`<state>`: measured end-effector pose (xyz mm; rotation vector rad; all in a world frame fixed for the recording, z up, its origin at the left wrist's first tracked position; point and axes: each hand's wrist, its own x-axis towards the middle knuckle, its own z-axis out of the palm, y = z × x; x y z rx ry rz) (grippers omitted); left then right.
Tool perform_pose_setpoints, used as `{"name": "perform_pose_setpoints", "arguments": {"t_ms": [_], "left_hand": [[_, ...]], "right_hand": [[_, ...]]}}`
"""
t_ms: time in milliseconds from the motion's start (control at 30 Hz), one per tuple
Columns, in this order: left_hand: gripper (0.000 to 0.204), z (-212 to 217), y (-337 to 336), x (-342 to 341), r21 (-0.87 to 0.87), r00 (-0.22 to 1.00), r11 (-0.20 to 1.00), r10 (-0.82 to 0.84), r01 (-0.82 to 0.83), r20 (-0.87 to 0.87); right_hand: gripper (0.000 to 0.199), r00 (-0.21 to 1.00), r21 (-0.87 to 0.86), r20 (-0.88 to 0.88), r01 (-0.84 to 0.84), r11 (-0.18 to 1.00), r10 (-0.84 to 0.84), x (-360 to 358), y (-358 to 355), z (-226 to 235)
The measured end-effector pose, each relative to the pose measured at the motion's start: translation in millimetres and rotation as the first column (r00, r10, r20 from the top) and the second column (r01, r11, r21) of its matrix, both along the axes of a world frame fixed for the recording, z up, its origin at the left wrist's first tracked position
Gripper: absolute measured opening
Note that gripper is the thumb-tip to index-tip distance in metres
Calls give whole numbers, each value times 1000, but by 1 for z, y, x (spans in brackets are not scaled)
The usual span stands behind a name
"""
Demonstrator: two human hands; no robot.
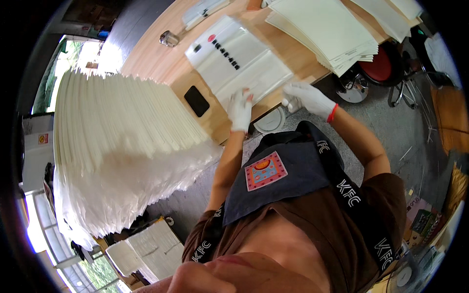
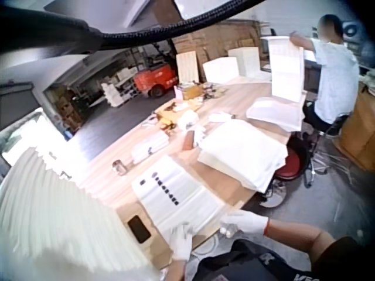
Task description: The person repeatedly picks up stacks of white paper sheets and places them into clear plastic bags on a wooden table. The person wears white gloves and a brown KFC uniform while performing the task.
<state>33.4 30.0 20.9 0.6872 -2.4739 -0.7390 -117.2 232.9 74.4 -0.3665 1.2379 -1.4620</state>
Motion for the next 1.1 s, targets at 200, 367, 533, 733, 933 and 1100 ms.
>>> {"name": "perform_pose_setpoints", "arguments": {"t_ms": [200, 367, 533, 733, 933, 1100], "left_hand": [[17, -18, -51, -68, 83, 895, 996, -51, 16, 443], [27, -44, -79, -65, 298, 975, 951, -138, 82, 173], [33, 0, -72, -72, 118, 974, 990, -94, 71, 204], [25, 39, -110, -77, 671, 892, 702, 118, 236, -437], [22, 79, -84, -77, 677, 916, 644, -99, 356, -388], [24, 118, 40, -91, -172, 882, 883, -458, 436, -114]], "right_hand": [[23, 986, 37, 139, 87, 996, -91, 27, 29, -27], [23, 992, -18, 123, 41, 999, -38, 20, 0, -36], [37, 923, 50, -348, 191, 980, -162, 12, -116, -18], [47, 360, 191, -927, 212, 958, 105, -38, -127, -94], [39, 835, 492, -482, 7, 870, 265, -44, -70, 4], [36, 284, -108, -948, 138, 985, -144, -27, -104, -28]]}}
